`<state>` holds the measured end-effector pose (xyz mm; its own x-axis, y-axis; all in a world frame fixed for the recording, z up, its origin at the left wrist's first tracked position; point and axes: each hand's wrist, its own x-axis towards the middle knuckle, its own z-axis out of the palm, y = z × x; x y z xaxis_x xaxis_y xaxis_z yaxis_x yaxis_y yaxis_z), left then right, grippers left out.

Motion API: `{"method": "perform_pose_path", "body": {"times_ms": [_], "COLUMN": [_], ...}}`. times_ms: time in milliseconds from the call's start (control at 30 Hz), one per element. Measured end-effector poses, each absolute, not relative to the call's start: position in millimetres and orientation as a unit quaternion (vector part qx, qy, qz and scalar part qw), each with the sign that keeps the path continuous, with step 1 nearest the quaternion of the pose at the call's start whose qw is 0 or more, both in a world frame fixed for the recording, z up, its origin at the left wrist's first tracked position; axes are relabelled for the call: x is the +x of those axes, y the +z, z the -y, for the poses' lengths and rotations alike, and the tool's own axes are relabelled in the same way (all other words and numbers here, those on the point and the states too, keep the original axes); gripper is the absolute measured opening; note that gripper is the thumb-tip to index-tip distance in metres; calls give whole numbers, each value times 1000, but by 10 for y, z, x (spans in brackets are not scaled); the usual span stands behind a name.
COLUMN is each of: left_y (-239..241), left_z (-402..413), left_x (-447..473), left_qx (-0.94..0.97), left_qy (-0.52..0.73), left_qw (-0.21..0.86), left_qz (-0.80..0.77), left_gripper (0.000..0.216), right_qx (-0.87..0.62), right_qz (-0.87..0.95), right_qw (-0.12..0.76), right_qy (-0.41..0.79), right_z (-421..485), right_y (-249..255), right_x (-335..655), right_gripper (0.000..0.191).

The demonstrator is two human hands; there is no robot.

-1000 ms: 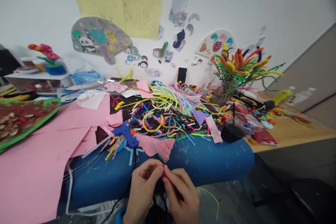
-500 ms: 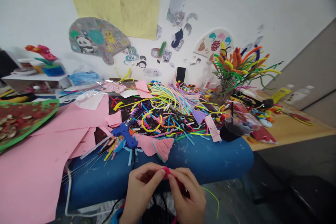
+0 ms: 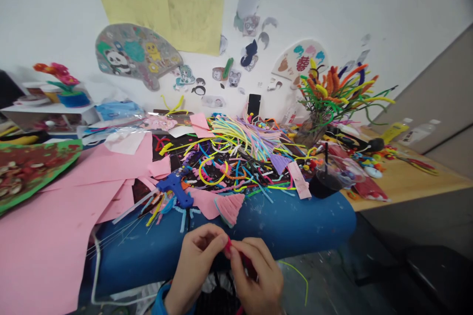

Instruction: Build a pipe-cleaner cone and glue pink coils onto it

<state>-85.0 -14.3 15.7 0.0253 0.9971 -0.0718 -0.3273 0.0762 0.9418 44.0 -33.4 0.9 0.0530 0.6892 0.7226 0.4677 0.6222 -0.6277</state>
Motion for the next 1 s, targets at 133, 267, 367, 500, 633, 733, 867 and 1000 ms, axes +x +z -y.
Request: {"method": "perform_pose_path", "body": {"times_ms": [133,267,367,500,633,733,867,1000], "left_y": [55,-20,-38,-48,-53,-51,-35,10], "left_z": [172,157,137,137,126,110,106,118], "left_x": [-759,-676,-672,-692,-695,-695,-701,-740], "left_qx": [370,353,358,369,388,397,403,416], "left_qy": [555,588,592,577,571,575,574,554], "left_qw": [658,643,625,626,614,597,584,591], "left_qz": [-349,-341,-361,-372,-383,-395,-410,-413], "left_gripper": [11,4,6,8,8,9,12,19], "right_qx": [-452,-453,-450,-459,-458,-434,-398,-393], "right_qz": [609,591,620,629,644,658,691,711], "right_qw": [628,603,559,562,570,585,575,544], "right_qy": [177,285,317,278,228,193,183,210], "right_z": [317,313,324,335,328,322,315,306], "right_y": [-7,-12,6,18,35,59,70,68], "right_x": [451,521,589,642,623,586,584,660], "right_gripper": [14,14,19,18,19,23,24,19]}}
